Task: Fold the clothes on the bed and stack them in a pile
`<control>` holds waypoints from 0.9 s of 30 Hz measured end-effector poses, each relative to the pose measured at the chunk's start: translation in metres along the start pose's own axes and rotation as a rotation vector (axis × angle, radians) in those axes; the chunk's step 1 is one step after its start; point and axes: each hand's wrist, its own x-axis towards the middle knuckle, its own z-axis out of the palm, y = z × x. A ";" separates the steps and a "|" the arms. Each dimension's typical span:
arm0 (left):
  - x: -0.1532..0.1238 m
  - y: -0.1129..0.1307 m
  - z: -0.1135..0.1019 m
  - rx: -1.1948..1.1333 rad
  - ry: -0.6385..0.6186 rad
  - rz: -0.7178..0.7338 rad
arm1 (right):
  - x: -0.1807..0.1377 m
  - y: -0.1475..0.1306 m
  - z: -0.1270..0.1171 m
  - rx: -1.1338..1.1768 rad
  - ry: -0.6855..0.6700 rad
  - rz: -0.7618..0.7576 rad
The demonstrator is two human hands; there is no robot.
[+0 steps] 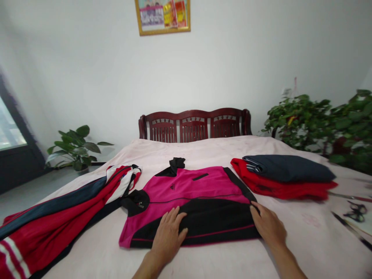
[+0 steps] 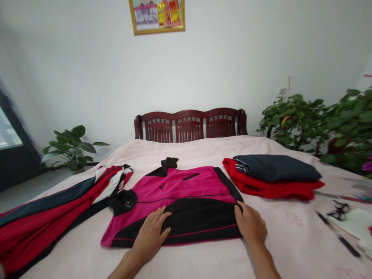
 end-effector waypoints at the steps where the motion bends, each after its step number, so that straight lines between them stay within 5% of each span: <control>1: 0.000 0.001 0.000 -0.001 0.004 0.000 | 0.000 0.000 0.000 0.005 -0.001 0.003; 27: -0.002 0.006 0.001 0.009 0.052 -0.019 | -0.005 -0.007 -0.007 -0.051 0.016 -0.001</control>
